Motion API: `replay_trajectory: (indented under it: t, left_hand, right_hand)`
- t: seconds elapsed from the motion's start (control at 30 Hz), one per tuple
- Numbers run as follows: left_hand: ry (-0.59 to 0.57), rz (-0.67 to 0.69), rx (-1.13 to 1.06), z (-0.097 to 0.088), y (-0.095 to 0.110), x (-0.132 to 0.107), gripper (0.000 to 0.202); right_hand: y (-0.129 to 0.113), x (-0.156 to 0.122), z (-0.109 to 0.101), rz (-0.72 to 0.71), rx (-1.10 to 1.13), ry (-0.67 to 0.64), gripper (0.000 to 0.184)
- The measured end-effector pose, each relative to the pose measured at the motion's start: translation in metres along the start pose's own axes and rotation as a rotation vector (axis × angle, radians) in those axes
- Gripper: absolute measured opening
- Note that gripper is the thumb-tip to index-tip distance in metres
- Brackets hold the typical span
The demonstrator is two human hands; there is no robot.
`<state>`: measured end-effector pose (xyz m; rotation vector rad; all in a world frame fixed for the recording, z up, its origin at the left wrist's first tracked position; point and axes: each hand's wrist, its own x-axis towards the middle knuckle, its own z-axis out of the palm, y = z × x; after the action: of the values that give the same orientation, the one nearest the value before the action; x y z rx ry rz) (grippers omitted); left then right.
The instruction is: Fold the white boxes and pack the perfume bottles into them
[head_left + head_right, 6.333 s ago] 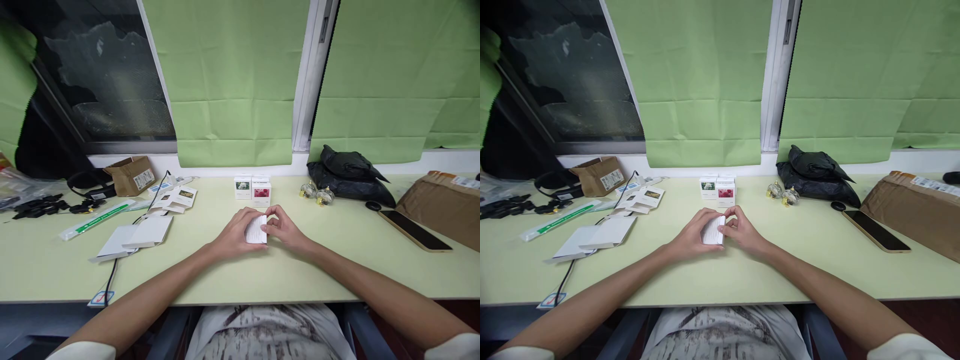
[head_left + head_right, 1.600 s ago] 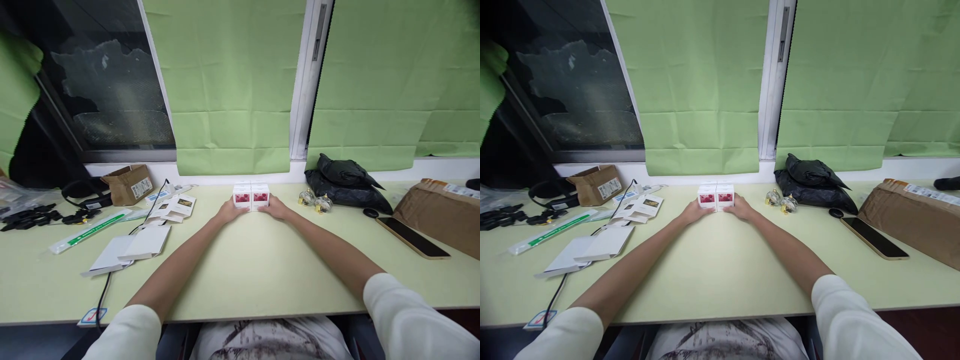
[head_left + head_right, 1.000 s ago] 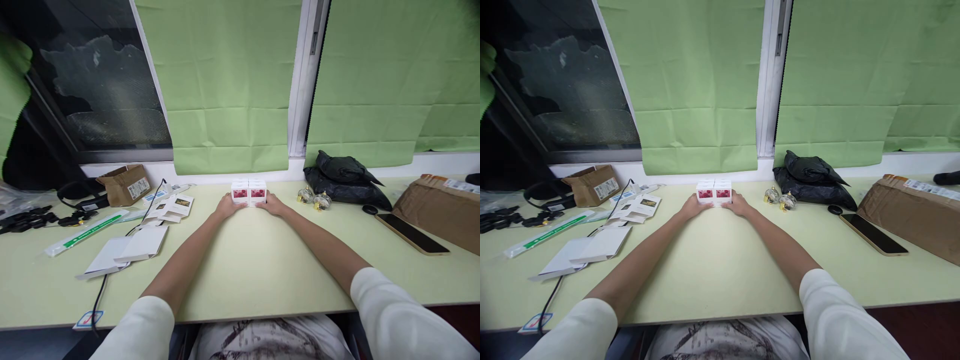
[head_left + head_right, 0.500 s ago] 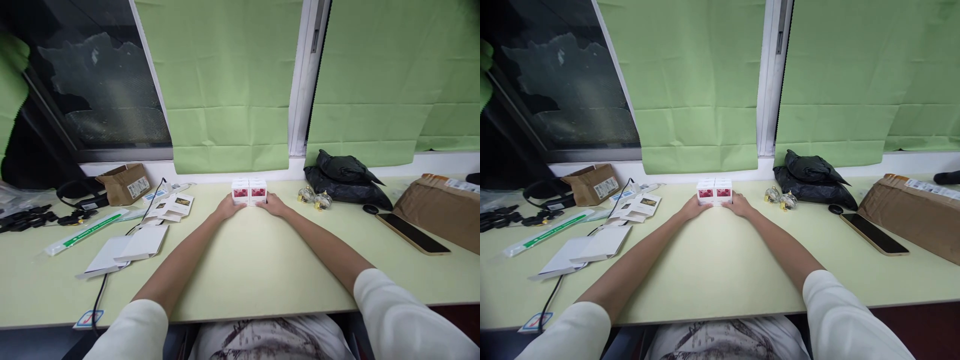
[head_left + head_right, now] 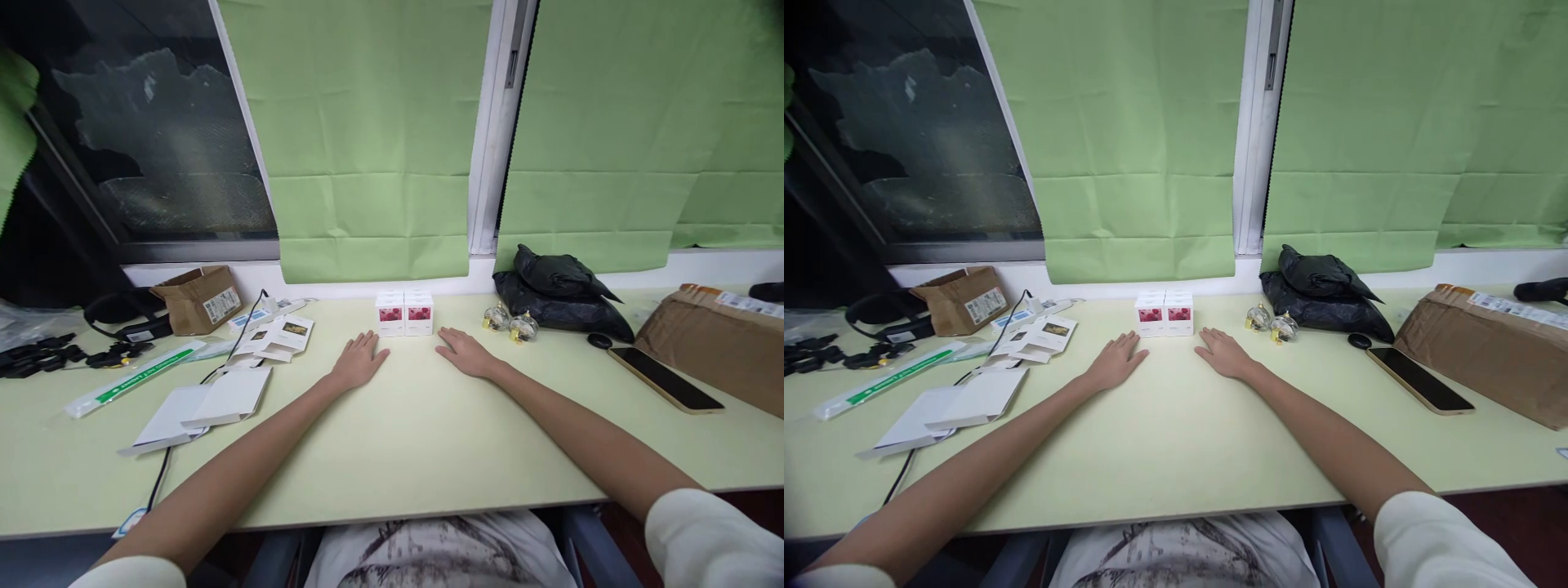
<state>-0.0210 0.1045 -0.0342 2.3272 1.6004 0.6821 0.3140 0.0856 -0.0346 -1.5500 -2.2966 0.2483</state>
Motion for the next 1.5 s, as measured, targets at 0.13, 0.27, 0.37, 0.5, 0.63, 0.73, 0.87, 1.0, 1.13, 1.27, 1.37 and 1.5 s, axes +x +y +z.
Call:
replay_trajectory:
  t: [0.13,0.27,0.37,0.5,0.63,0.73,0.87,1.0,1.13,1.27,1.37,1.5]
  left_hand:
    - [-0.004,0.071,0.067,-0.009,0.005,-0.017,0.059]
    - [-0.025,0.104,0.079,-0.017,0.006,-0.019,0.059]
    - [-0.038,0.112,0.056,-0.02,0.004,-0.019,0.06]
    - [-0.087,0.109,0.048,-0.026,0.003,-0.021,0.066]
    - [-0.15,0.125,0.077,-0.032,0.002,-0.023,0.078]
    - [-0.169,0.13,0.095,-0.034,0.0,-0.022,0.082]
    - [-0.175,0.125,0.1,-0.033,-0.001,-0.021,0.084]
    - [-0.168,0.133,0.102,-0.032,-0.001,-0.021,0.083]
    - [-0.16,0.128,0.099,-0.033,0.0,-0.021,0.082]
    - [-0.152,0.133,0.099,-0.033,0.001,-0.021,0.081]
    - [-0.15,0.14,0.094,-0.032,-0.001,-0.02,0.08]
    - [-0.124,0.163,0.08,-0.03,-0.004,-0.019,0.077]
  right_hand:
    - [0.001,-0.009,-0.004,-0.019,-0.027,0.0,0.069]
    - [0.001,-0.009,-0.007,-0.047,-0.064,0.008,0.066]
    - [0.001,-0.01,-0.01,-0.082,-0.098,0.024,0.063]
    - [0.005,-0.011,-0.019,-0.079,-0.167,0.091,0.049]
    - [0.012,-0.01,-0.034,0.086,-0.273,0.289,0.04]
    - [0.022,-0.013,-0.047,0.211,-0.338,0.453,0.042]
    - [0.04,-0.016,-0.055,0.348,-0.511,0.679,0.042]
    - [0.054,-0.016,-0.055,0.397,-0.581,0.644,0.046]
    - [0.061,-0.013,-0.057,0.401,-0.598,0.597,0.04]
    - [0.063,-0.011,-0.058,0.403,-0.581,0.601,0.034]
    - [0.06,-0.01,-0.06,0.38,-0.56,0.593,0.034]
    - [0.048,-0.008,-0.067,0.336,-0.533,0.598,0.043]
